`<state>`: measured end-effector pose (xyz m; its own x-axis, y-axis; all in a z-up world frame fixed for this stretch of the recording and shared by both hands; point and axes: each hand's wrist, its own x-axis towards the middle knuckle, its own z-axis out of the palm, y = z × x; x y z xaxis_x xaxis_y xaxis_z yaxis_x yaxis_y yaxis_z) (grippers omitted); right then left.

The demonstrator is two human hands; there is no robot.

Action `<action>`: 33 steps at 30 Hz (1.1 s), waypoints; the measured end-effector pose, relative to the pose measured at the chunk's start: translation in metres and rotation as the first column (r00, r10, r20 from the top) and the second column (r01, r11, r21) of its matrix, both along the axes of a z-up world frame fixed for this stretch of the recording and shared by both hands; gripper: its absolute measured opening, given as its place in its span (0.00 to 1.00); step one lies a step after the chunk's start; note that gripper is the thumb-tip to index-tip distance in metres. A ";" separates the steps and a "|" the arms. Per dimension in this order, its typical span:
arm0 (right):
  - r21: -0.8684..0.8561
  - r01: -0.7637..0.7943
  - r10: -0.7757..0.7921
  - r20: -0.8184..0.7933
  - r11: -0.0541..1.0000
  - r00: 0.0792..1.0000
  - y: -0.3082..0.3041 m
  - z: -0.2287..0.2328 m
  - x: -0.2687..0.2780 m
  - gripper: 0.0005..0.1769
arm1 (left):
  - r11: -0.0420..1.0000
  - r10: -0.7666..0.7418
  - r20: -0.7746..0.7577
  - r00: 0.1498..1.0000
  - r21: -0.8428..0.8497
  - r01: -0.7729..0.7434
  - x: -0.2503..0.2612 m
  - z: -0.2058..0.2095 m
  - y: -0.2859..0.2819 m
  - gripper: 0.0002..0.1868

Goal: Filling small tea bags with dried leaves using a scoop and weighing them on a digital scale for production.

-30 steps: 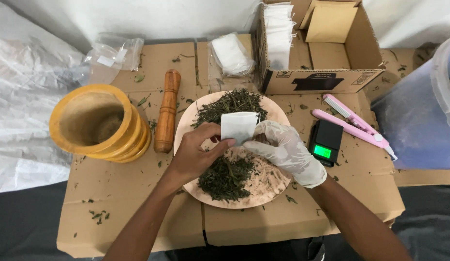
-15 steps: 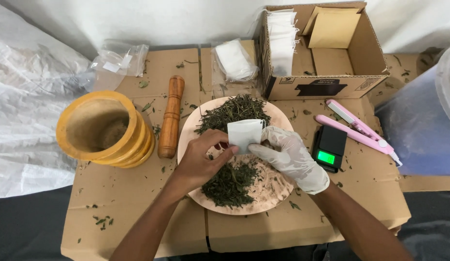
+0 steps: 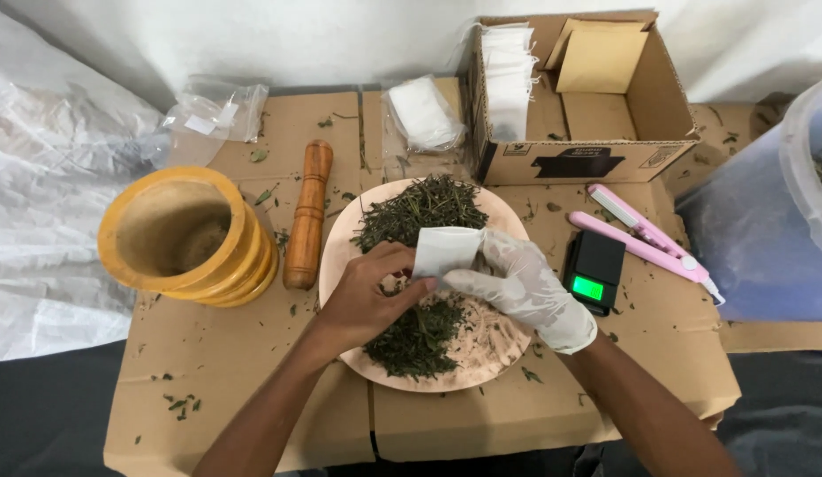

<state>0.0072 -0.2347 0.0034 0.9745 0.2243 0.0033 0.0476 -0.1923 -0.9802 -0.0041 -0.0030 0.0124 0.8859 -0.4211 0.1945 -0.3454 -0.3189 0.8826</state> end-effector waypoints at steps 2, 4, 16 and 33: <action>0.067 0.053 -0.048 -0.079 0.996 0.996 0.001 0.012 -0.001 0.25 | 1.000 -0.023 -0.031 0.999 -0.004 0.023 -0.004 0.004 -0.002 0.08; 0.127 0.113 -0.093 -0.158 0.985 0.983 0.002 0.017 0.005 0.25 | 0.999 -0.049 -0.060 0.997 -0.011 0.048 -0.003 0.003 -0.003 0.10; -0.183 0.390 -0.402 -0.036 0.903 0.915 -0.088 0.017 0.031 0.11 | 0.997 -0.063 0.115 0.991 0.049 0.058 -0.001 -0.012 -0.001 0.07; -0.430 0.793 -0.568 0.554 0.432 0.609 -0.190 -0.050 0.009 0.22 | 0.987 0.071 0.344 0.936 0.112 -0.116 -0.001 -0.010 -0.014 0.03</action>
